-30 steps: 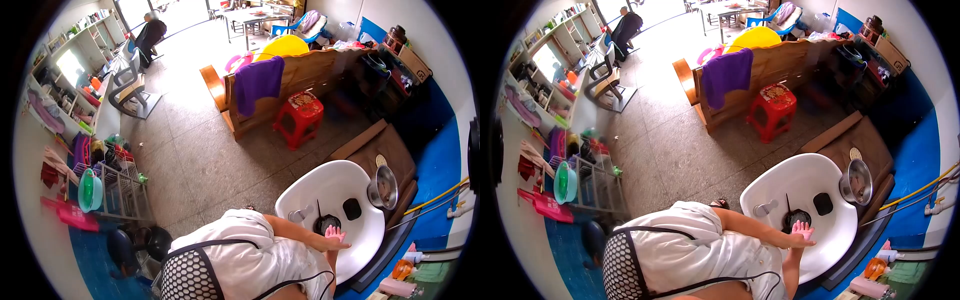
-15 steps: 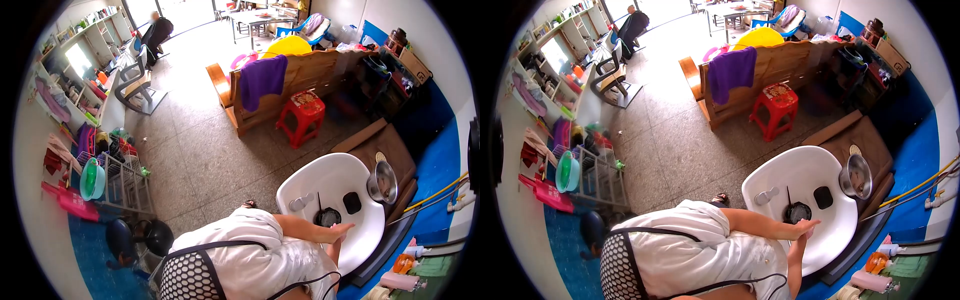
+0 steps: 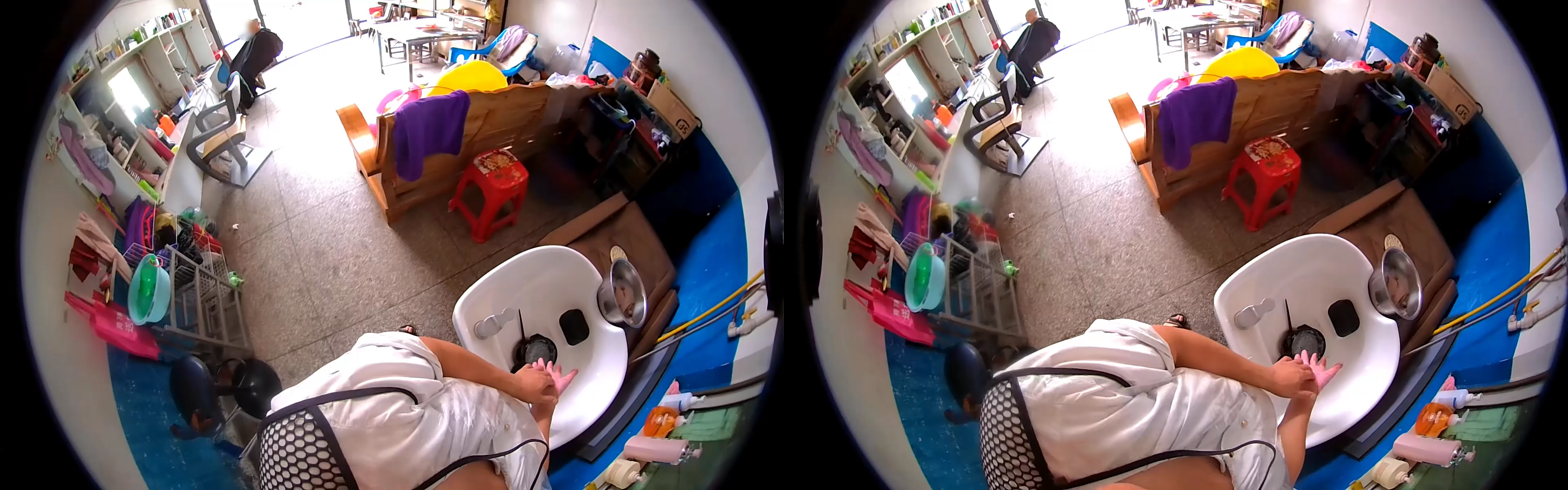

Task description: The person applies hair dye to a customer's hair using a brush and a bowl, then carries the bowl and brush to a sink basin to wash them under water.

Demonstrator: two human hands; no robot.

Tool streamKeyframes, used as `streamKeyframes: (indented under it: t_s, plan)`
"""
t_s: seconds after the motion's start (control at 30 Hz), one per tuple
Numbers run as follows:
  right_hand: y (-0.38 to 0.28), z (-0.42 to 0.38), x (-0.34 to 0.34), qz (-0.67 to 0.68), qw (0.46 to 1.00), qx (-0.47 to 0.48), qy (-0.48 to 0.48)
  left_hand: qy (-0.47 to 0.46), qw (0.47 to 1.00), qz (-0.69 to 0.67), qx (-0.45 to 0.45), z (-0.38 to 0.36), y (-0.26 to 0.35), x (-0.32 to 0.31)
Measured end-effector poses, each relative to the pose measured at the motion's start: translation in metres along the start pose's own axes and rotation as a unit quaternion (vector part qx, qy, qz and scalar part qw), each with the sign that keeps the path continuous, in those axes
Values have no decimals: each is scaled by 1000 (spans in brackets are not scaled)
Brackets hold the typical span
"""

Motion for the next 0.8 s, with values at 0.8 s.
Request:
streamKeyframes:
  t_s: [0.8]
  plan:
    - [-14,-30,41,-71,977,160,122,200,928,-315,3,11,36,-19]
Point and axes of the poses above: each hand's wrist, its own z-axis towards the middle knuckle, its own x-axis out of the back of the hand, y = z × x, the point moved 6 cm from there along z, towards the middle knuckle, and after that the axes turned 10 degrees about -z, right-handed, at the moved point
